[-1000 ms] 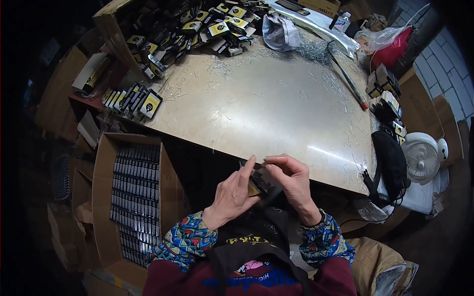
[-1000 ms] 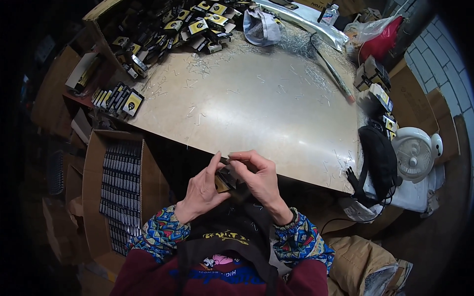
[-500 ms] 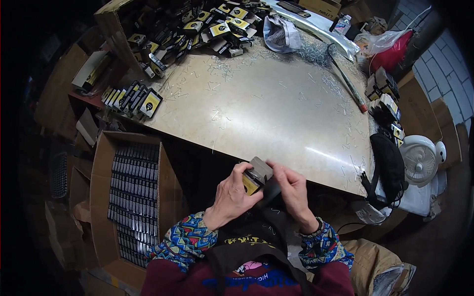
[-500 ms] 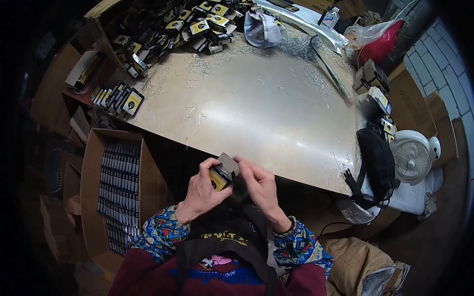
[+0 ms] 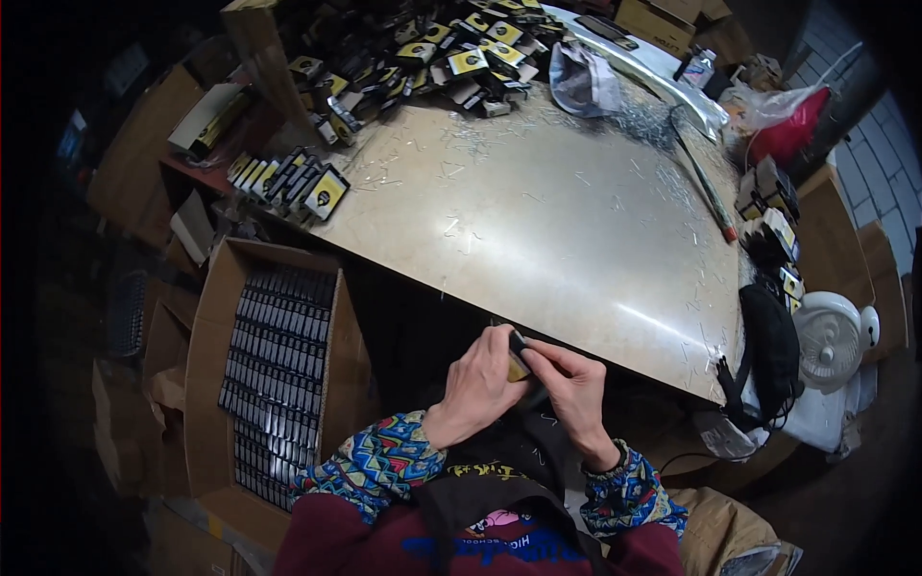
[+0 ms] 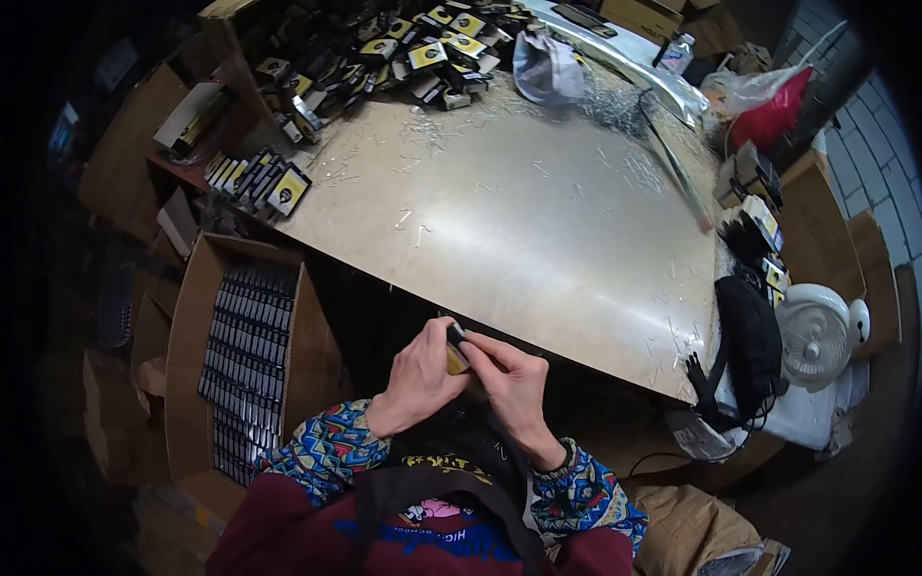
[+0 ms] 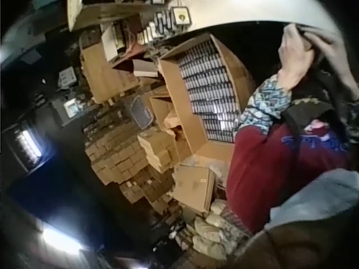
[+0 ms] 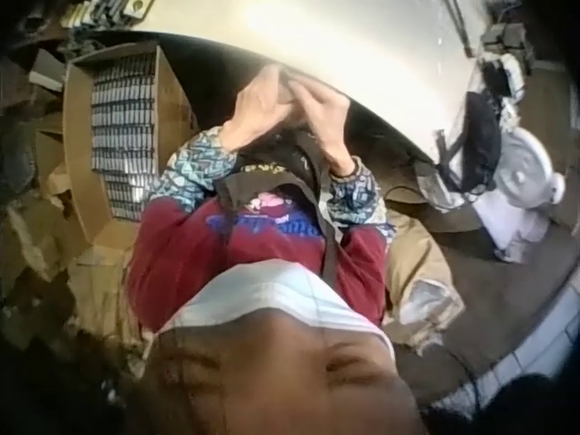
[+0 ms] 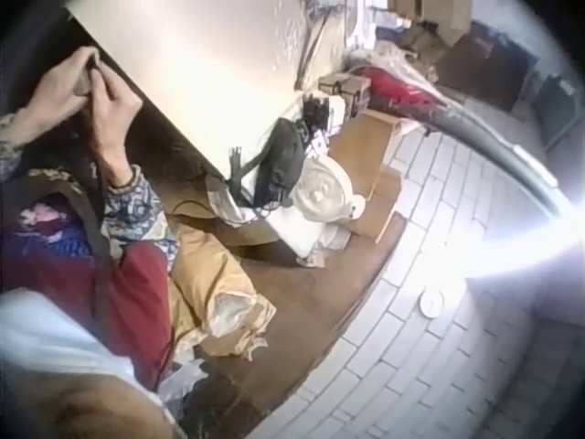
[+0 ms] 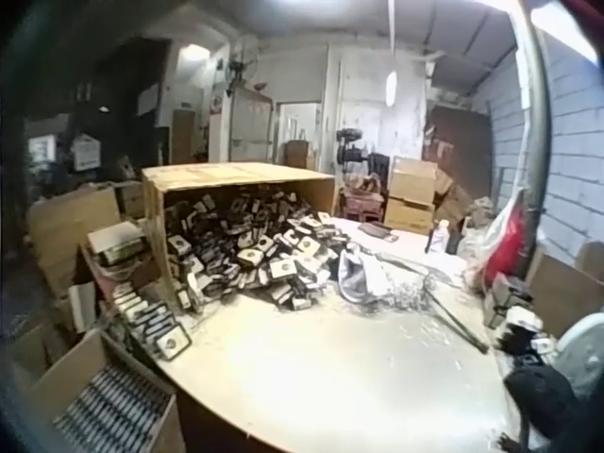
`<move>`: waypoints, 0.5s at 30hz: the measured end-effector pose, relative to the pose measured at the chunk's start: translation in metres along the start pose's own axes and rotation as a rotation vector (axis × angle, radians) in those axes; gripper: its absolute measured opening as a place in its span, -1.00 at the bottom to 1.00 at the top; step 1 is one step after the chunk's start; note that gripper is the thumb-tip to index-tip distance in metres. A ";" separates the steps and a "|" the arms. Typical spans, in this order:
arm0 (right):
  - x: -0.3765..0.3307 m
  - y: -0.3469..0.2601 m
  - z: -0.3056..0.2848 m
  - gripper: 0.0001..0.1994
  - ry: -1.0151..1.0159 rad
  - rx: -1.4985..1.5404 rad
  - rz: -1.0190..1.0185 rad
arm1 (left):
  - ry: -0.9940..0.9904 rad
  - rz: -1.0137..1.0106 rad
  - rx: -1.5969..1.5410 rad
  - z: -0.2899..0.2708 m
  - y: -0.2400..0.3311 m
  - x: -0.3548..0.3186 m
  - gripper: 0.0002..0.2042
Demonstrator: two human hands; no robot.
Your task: Packaging small yellow boxes into larger containers and clearing the workspace using a brush tool.
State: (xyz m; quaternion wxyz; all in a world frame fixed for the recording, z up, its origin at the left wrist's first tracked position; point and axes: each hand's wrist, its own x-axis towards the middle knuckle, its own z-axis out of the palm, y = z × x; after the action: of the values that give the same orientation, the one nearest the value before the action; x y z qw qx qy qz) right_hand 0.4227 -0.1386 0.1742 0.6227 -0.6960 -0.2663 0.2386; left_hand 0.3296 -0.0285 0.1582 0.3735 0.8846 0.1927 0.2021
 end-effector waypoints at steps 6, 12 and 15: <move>0.002 0.001 0.010 -0.80 0.046 0.083 0.032 | 0.010 0.029 -0.005 -0.005 -0.007 -0.003 -0.39; -0.005 0.011 0.025 -0.78 0.117 -0.489 -0.570 | 0.065 -0.027 -0.111 0.002 -0.015 0.002 -0.58; -0.003 0.019 0.024 -0.75 0.177 -0.505 -0.703 | 0.044 -0.045 -0.167 -0.001 -0.011 0.004 -0.57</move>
State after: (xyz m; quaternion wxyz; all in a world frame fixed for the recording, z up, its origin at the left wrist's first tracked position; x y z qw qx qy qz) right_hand 0.4054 -0.1242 0.1527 0.4968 -0.7111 -0.4826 -0.1207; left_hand 0.3302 -0.0185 0.1517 0.4463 0.8412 0.2029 0.2283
